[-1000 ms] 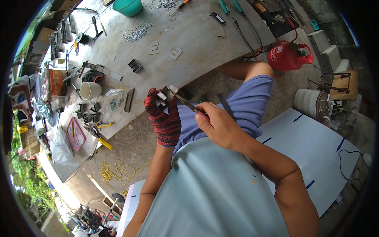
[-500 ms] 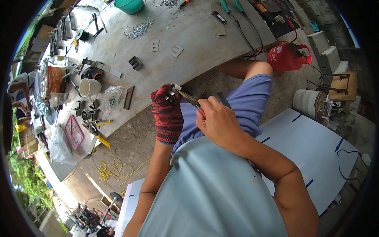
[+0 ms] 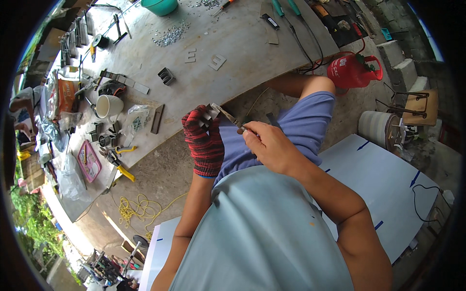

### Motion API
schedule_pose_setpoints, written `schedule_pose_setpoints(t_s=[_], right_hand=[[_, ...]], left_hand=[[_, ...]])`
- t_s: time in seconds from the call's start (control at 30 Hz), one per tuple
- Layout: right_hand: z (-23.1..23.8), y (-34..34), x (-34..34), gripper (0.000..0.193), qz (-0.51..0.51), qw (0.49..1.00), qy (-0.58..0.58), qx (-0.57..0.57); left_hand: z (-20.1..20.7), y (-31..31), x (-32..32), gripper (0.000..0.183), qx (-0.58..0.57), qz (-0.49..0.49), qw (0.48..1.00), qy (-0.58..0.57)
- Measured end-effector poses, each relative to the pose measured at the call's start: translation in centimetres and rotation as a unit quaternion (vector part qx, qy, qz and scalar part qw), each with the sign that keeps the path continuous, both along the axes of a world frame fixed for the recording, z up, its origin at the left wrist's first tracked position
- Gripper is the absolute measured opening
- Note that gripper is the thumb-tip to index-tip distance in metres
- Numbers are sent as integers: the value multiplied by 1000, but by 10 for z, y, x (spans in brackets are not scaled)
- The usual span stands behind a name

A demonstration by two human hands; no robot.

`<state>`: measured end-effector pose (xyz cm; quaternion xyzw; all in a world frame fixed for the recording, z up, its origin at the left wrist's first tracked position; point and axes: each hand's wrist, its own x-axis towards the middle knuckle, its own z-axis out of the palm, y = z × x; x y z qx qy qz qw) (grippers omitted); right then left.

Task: Solder metal pins onto the back of small metal sign letters.

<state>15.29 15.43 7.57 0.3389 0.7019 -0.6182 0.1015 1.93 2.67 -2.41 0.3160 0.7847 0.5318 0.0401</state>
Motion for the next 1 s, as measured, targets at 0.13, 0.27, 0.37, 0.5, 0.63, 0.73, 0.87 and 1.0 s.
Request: schedule_pose_setpoints(t_s=[0.13, 0.27, 0.37, 0.5, 0.63, 0.73, 0.87, 1.0], right_hand=[[0, 1, -1, 33, 2, 1000, 5, 7], [0, -2, -1, 32, 10, 997, 29, 65], [1, -3, -1, 32, 0, 998, 21, 54], [-6, -1, 0, 32, -37, 998, 13, -50], [-6, 1, 1, 32, -82, 980, -18, -183], [-1, 1, -1, 32, -99, 972, -32, -210], [3, 1, -4, 32, -110, 963, -32, -242], [3, 2, -4, 32, -109, 958, -30, -265]], left_hand=[[0, -1, 0, 47, -2, -12, 1000, 9], [-4, 0, 1, 51, 15, -39, 999, 8], [-11, 0, 2, 52, 21, -44, 999, 1], [-17, 0, 5, 53, 46, -48, 998, -21], [-28, 2, 7, 50, 55, -30, 998, 20], [-28, 2, 8, 48, 72, -24, 996, 37], [-33, 0, 10, 52, 69, -30, 997, -11], [-36, 1, 11, 52, 78, -27, 997, -3]])
